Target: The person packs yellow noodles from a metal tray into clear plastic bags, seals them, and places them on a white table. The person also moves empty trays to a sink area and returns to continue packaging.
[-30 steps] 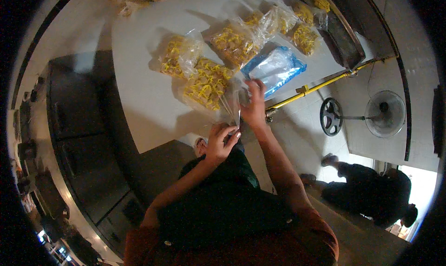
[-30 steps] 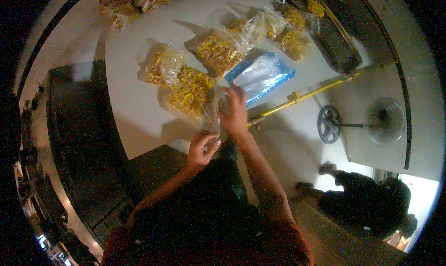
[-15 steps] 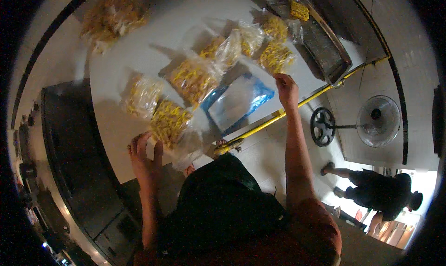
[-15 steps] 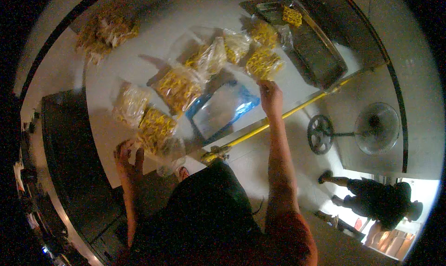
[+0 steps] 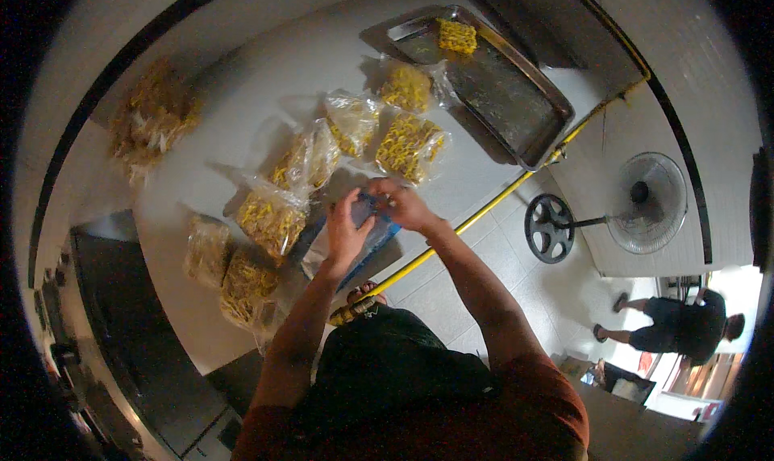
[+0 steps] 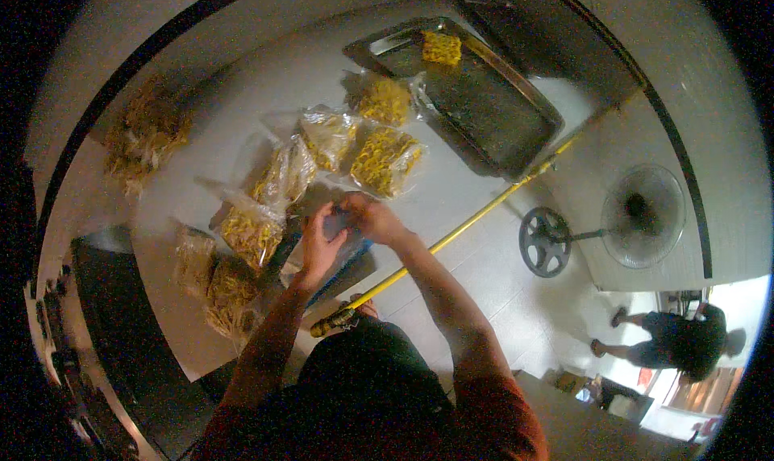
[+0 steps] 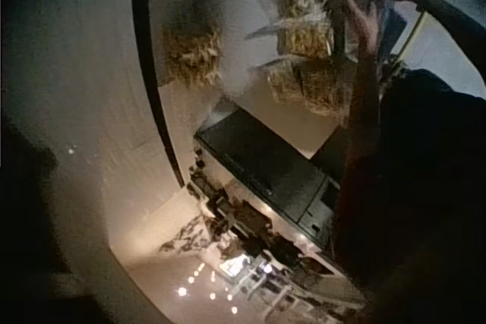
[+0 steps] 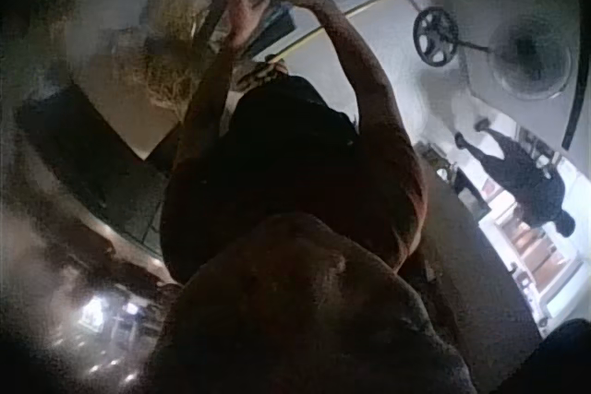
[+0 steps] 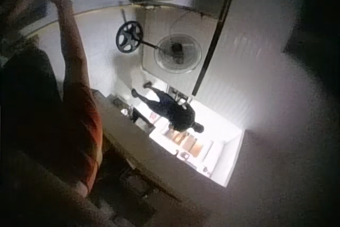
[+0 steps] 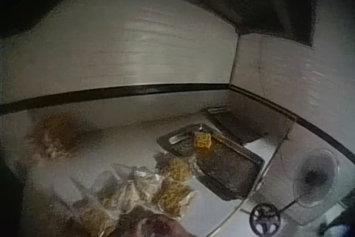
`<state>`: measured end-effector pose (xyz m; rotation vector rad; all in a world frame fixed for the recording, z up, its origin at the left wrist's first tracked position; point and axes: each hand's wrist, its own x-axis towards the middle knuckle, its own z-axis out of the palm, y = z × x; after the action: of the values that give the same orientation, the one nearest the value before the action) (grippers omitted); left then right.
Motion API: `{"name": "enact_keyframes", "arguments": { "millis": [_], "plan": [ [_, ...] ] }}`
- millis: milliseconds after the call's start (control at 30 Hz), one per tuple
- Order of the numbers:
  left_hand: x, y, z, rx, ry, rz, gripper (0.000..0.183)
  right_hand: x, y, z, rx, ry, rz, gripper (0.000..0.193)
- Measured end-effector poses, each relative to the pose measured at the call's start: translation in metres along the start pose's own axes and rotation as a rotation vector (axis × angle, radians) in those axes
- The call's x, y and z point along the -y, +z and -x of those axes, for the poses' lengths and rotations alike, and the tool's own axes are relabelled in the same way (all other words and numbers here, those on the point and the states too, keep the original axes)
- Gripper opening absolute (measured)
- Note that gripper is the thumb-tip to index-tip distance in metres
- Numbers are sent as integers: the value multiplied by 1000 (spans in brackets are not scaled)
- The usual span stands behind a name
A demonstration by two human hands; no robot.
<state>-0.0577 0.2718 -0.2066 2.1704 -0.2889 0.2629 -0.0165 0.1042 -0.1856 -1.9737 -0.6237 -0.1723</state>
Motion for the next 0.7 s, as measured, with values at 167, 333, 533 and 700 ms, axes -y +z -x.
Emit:
{"name": "enact_keyframes", "arguments": {
  "millis": [167,333,533,700],
  "plan": [
    [-12,-6,3,-138,71,18,57,-9,6,10,274,106,348,17],
    [11,-7,5,-15,118,-167,37,11,-59,5,-184,193,419,15],
    [18,0,9,50,104,-253,30,8,-108,28,-657,342,-838,4],
    [-31,-25,-22,34,175,29,50,53,-160,37,-767,352,-817,6]
  ]
}}
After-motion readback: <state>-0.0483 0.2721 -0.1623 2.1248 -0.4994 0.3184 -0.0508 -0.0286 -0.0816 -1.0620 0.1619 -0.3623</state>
